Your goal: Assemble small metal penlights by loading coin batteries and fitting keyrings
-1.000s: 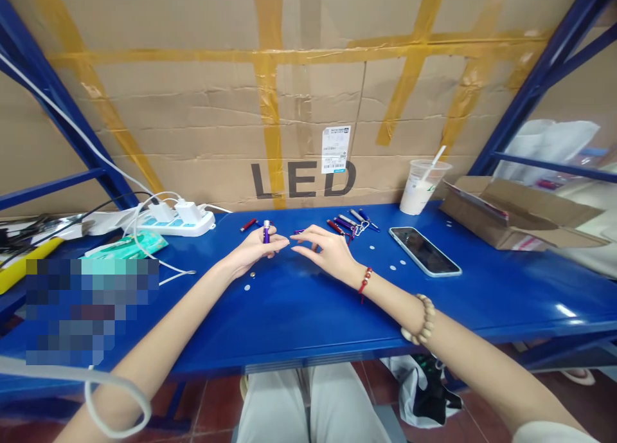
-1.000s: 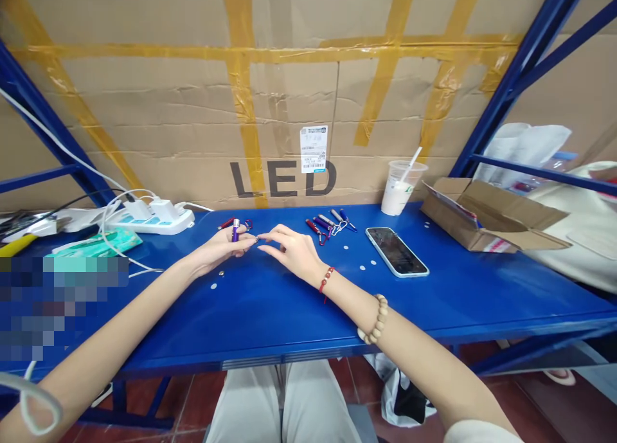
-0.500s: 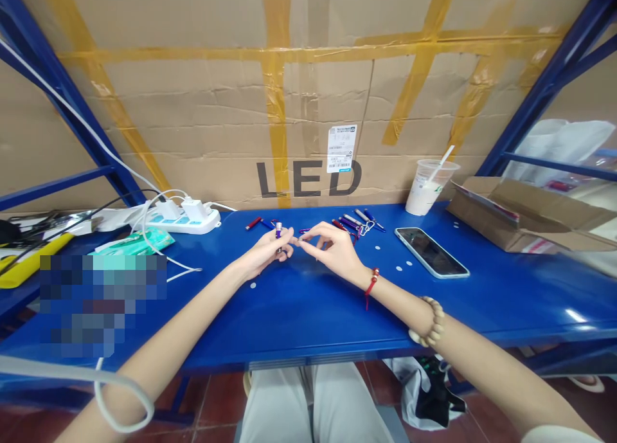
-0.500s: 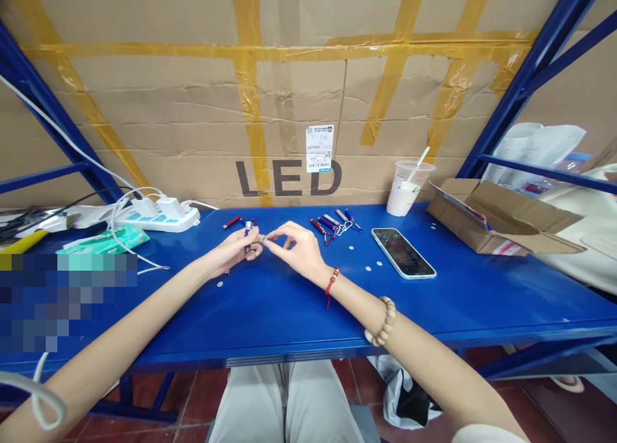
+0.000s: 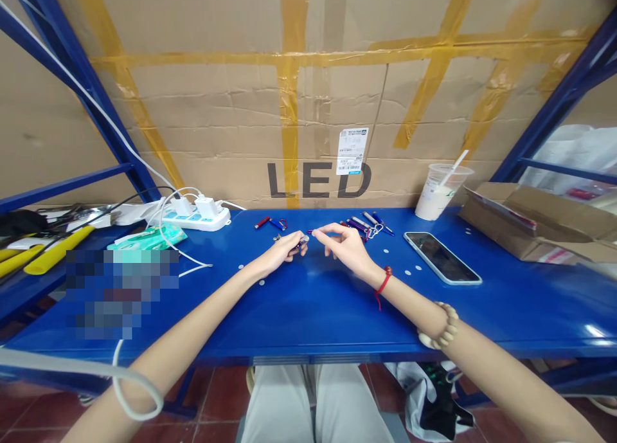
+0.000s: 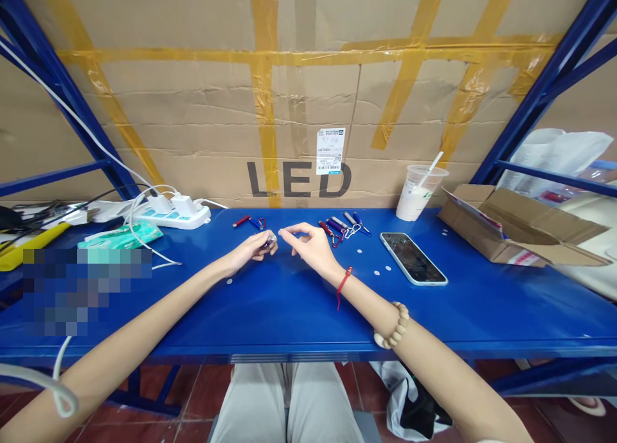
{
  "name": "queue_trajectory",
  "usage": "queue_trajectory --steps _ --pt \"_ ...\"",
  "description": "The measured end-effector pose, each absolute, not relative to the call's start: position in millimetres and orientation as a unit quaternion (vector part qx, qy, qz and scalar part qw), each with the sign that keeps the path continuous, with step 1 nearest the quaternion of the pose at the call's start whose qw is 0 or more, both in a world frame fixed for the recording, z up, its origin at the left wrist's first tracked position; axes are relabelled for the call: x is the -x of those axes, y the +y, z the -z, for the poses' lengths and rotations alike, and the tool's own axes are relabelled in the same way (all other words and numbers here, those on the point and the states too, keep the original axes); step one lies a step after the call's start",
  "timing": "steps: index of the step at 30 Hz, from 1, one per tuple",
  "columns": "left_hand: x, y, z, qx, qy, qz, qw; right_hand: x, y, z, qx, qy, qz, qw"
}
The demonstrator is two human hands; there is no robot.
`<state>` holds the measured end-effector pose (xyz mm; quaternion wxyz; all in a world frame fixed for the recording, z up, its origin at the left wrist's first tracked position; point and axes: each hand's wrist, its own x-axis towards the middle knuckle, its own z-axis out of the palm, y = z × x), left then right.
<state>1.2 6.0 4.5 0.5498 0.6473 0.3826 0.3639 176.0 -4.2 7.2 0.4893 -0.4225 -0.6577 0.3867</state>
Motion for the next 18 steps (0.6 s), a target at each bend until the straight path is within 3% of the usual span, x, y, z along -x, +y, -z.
queue_trajectory --steps 5,12,15,18 --pt "-0.6 2.5 -4.3 -0.680 0.409 -0.351 0.497 -176.3 -4.7 -9.3 0.417 -0.650 -0.435 0.462" --pt "-2.8 -0.5 -5.4 -0.686 0.404 -0.338 0.501 -177.9 -3.2 -10.6 0.466 -0.643 -0.451 0.407" --pt "-3.9 2.2 -3.0 -0.671 0.406 -0.340 0.519 -177.9 -0.8 -6.3 0.445 -0.664 -0.408 0.441" --pt "-5.0 3.3 -2.0 -0.647 0.408 -0.354 0.537 -178.7 -1.1 -2.6 0.381 -0.725 -0.287 0.497"
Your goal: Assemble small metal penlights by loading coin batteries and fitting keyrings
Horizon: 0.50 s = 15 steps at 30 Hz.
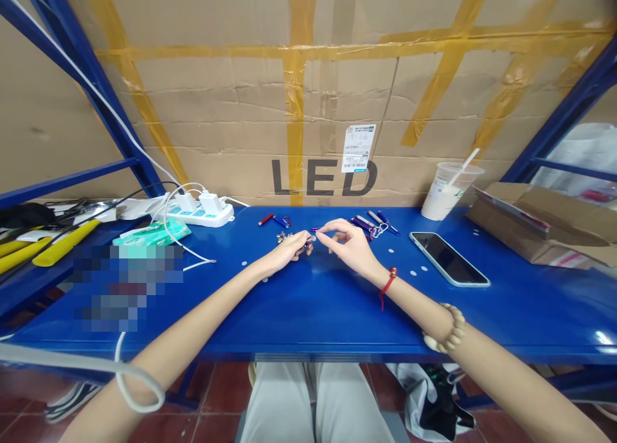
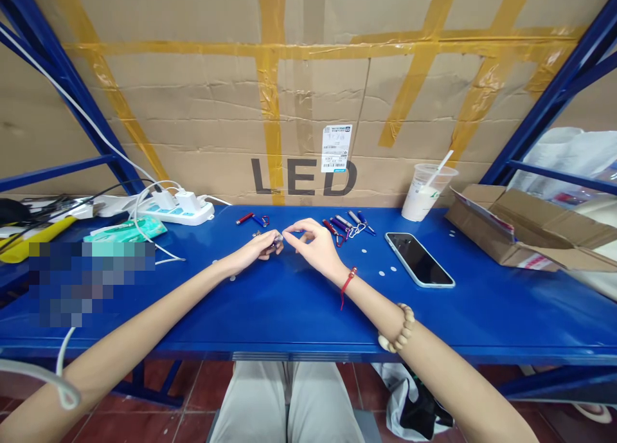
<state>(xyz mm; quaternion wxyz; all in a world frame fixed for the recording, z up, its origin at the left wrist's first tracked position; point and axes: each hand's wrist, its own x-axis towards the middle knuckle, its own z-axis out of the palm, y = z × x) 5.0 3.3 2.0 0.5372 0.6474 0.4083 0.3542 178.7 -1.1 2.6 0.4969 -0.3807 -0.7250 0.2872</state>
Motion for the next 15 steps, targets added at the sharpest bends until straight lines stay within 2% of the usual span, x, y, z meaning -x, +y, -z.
queue_trajectory --steps 3,6,12,15 --pt "-5.1 1.6 -3.5 -0.637 0.403 -0.359 0.551 -181.0 -3.7 -1.8 0.334 -0.801 -0.149 0.474" --pt "-2.9 1.2 -7.3 -0.642 0.406 -0.349 0.548 -182.8 -4.9 -1.9 0.327 -0.838 -0.077 0.430" --pt "16.3 11.8 -29.0 -0.557 0.406 -0.410 0.597 -182.5 -0.5 2.5 0.389 -0.798 -0.084 0.452" --pt "30.5 14.2 -41.7 -0.541 0.414 -0.422 0.598 -181.9 -2.3 3.5 0.389 -0.814 -0.086 0.424"
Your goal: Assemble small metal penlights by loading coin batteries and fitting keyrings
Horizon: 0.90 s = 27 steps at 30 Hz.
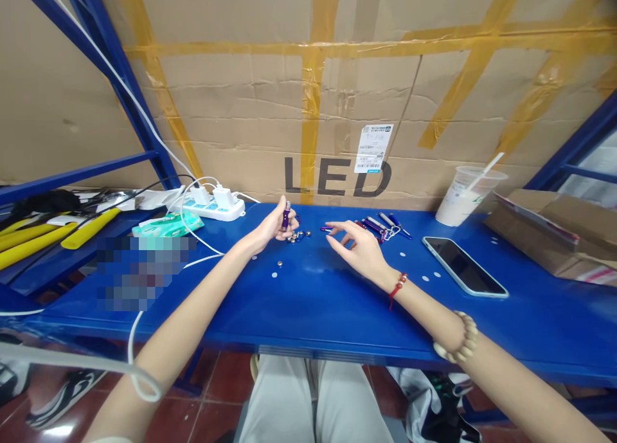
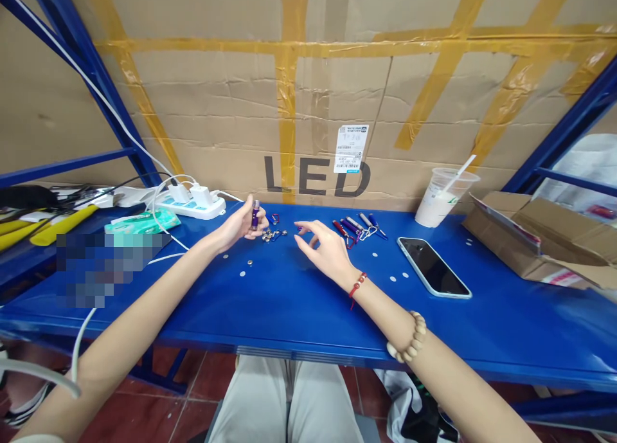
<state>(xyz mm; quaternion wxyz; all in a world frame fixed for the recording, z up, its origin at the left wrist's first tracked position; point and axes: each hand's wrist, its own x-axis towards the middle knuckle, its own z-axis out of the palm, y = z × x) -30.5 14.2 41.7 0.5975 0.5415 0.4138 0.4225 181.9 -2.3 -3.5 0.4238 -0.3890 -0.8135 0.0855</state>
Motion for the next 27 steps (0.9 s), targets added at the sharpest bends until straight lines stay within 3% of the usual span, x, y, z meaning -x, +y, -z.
queue_trajectory --steps 4,10,27 --pt "35.6 12.9 -47.4 -0.538 0.412 -0.474 0.563 -174.1 -11.1 3.3 0.330 -0.885 -0.073 0.318" --pt "15.9 8.3 -37.9 -0.474 0.408 -0.506 0.593 -150.3 -18.1 9.0 0.249 -0.949 -0.058 0.182" --pt "6.6 9.6 -24.6 -0.480 0.418 -0.518 0.571 -141.5 -18.9 11.2 0.220 -0.962 -0.031 0.160"
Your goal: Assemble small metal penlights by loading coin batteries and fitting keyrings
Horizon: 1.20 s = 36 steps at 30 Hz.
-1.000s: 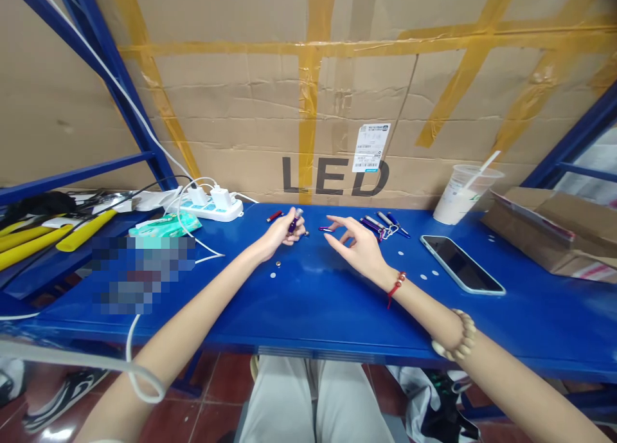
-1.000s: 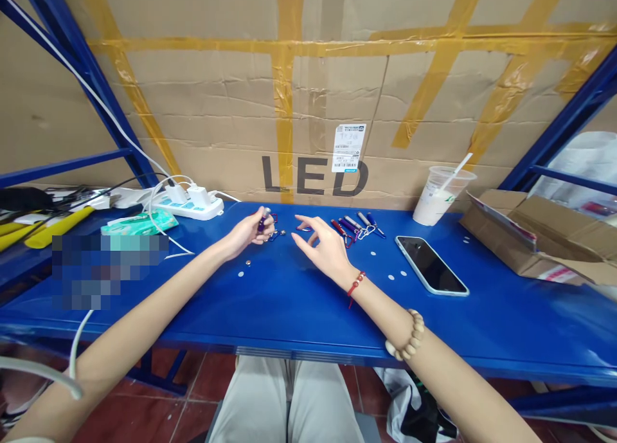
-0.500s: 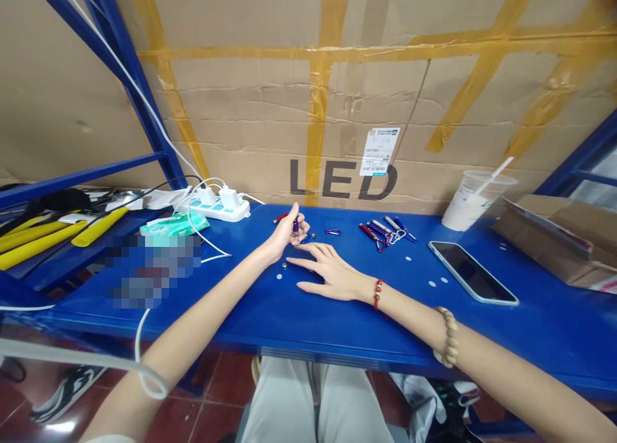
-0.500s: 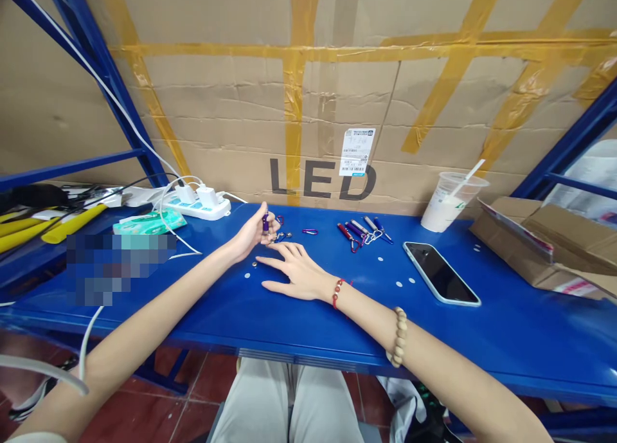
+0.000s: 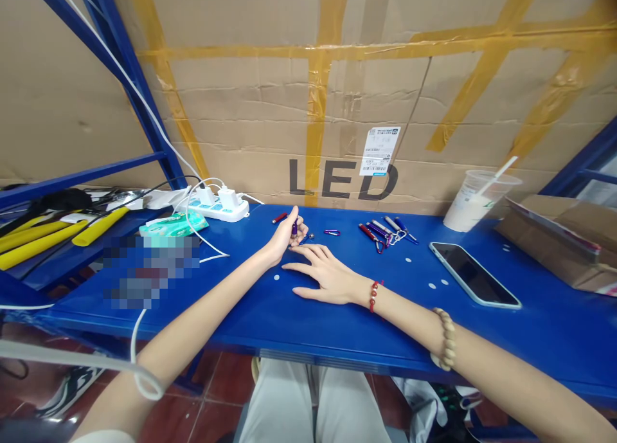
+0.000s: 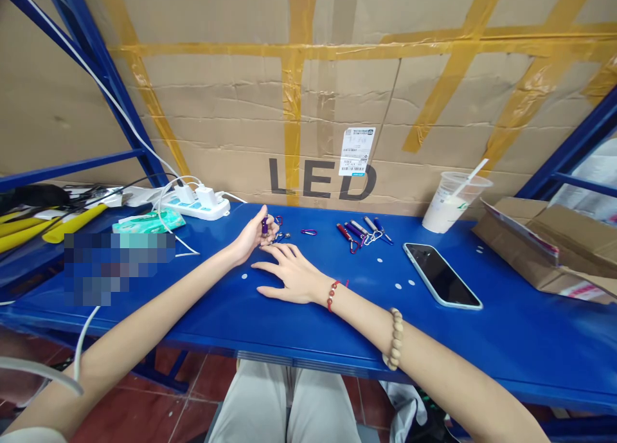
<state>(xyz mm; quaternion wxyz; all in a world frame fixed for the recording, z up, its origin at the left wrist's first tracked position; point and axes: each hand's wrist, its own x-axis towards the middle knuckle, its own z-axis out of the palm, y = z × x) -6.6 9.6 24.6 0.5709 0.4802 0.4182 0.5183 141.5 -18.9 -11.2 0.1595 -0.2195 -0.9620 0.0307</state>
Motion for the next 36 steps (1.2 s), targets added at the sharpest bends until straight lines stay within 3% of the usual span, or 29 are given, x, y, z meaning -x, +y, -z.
queue_trajectory --steps 8,15,36 --pt "8.7 11.9 -22.0 -0.451 0.406 -0.537 0.586 -149.6 -2.0 15.8 0.314 -0.916 -0.016 0.249" --pt "4.5 12.7 -16.6 -0.461 0.424 -0.497 0.601 -153.8 2.3 19.3 0.349 -0.903 -0.067 0.242" --pt "2.6 11.0 -7.5 -0.563 0.510 -0.467 0.453 -159.5 7.9 20.6 0.430 -0.835 -0.146 0.311"
